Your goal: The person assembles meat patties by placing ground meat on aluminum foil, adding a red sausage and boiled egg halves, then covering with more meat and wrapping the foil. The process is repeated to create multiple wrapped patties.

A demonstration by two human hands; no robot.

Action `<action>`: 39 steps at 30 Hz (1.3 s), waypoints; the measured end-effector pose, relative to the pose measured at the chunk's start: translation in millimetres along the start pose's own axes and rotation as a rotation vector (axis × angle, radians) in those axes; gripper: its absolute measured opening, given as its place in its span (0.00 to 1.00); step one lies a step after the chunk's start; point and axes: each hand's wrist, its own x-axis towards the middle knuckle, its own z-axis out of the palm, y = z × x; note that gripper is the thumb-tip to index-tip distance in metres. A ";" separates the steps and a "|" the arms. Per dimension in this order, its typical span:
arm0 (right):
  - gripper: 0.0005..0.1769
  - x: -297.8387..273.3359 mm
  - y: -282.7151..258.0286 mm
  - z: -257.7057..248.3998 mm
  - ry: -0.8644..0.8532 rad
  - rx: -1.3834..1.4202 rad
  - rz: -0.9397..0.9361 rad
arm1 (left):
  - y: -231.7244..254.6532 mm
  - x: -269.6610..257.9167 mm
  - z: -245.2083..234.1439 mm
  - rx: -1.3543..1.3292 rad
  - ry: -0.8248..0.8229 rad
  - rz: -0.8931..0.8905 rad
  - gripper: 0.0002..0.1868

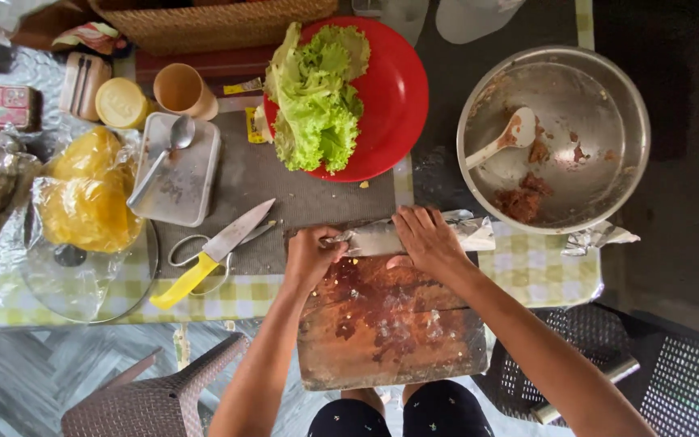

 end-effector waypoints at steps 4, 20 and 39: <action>0.56 1.6 -2.8 3.0 0.006 -0.002 0.015 | -12.6 3.4 29.7 0.158 0.254 0.116 0.07; 0.34 -87.2 62.7 4.1 -0.029 -0.024 0.098 | 12.6 -24.6 50.9 0.638 0.325 0.358 0.32; 0.30 -85.4 68.0 -14.8 -0.042 0.649 0.318 | -0.3 -21.4 43.6 0.326 0.289 0.397 0.28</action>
